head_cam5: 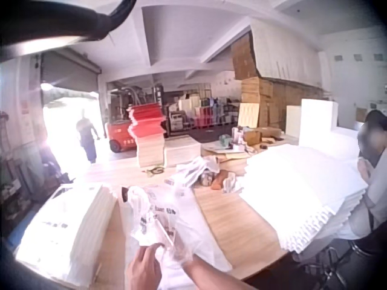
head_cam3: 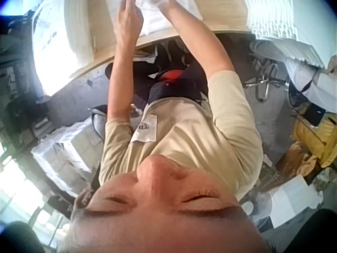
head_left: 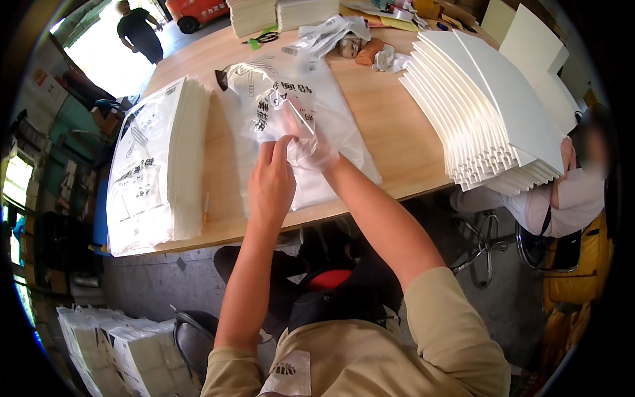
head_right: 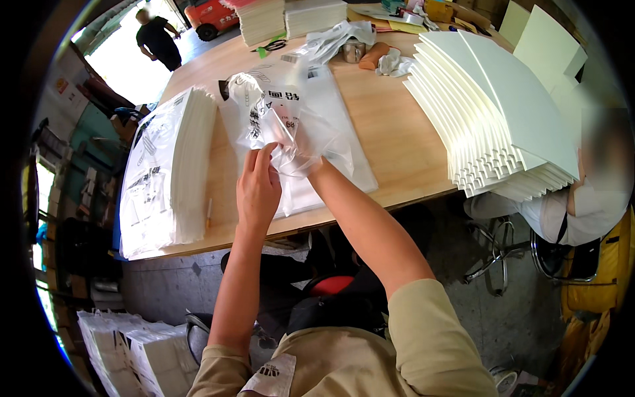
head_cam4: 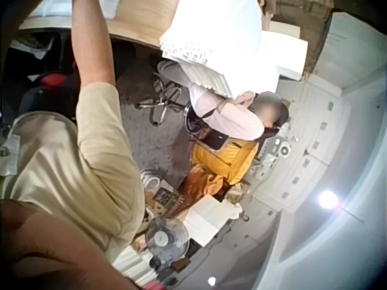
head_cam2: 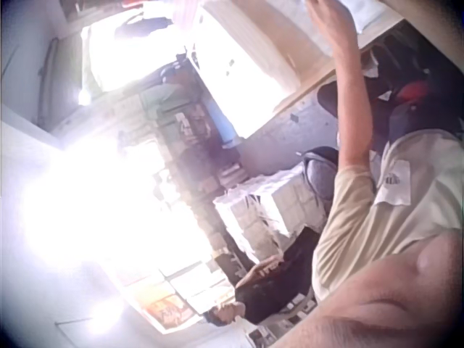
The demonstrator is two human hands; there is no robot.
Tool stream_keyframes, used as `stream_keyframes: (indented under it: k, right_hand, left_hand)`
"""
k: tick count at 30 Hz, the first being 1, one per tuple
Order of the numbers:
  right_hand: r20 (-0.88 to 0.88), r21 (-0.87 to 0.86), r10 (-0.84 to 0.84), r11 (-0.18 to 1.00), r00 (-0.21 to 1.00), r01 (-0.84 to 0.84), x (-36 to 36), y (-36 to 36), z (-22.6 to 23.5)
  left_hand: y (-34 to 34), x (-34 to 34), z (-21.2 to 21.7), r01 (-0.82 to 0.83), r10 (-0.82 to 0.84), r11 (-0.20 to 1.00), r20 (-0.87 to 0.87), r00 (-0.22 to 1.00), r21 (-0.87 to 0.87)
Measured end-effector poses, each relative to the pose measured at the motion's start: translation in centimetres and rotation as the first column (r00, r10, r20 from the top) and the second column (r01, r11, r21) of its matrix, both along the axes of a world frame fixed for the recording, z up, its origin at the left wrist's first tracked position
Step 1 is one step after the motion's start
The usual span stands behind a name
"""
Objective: The person repeatedly takes stacks of white paper sheets and places them into clear plastic packaging bags. They smooth the contents and fold the top of the bags to seal them, then move the packaged items to a pile on the table. The process is repeated for multiple units throughout the clip.
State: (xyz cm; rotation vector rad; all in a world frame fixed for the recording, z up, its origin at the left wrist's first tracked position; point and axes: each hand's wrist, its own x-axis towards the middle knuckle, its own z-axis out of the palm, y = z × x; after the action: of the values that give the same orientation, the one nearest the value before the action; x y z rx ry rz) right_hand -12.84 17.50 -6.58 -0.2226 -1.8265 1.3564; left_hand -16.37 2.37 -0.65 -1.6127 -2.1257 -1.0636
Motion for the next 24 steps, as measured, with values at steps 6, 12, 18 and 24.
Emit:
stream_keyframes:
  k: [6,12,18,24]
  right_hand:
    - [0.046,-0.603,-0.035,0.796,0.998,0.056,4.8,-3.7,-1.2]
    - [0.447,-0.274,-0.099,0.931,0.889,0.241,10.5,-4.3,-1.3]
    - [0.338,-0.03,-0.364,0.917,0.868,0.397,9.5,-2.3,-2.2]
    - [0.711,0.487,-0.44,0.871,0.549,0.067,8.6,-3.3,-3.4]
  left_hand:
    - [1.9,-0.6,-3.3,0.033,-0.032,0.999,-0.014,0.999,0.023]
    - [2.9,-0.8,-3.1,0.029,-0.03,0.999,-0.026,0.999,-0.042]
    - [0.5,-0.1,-0.5,0.101,-0.105,0.993,-0.068,0.992,-0.058]
    - [-1.7,-0.7,0.4,0.069,-0.078,0.99,-0.072,0.994,-0.125]
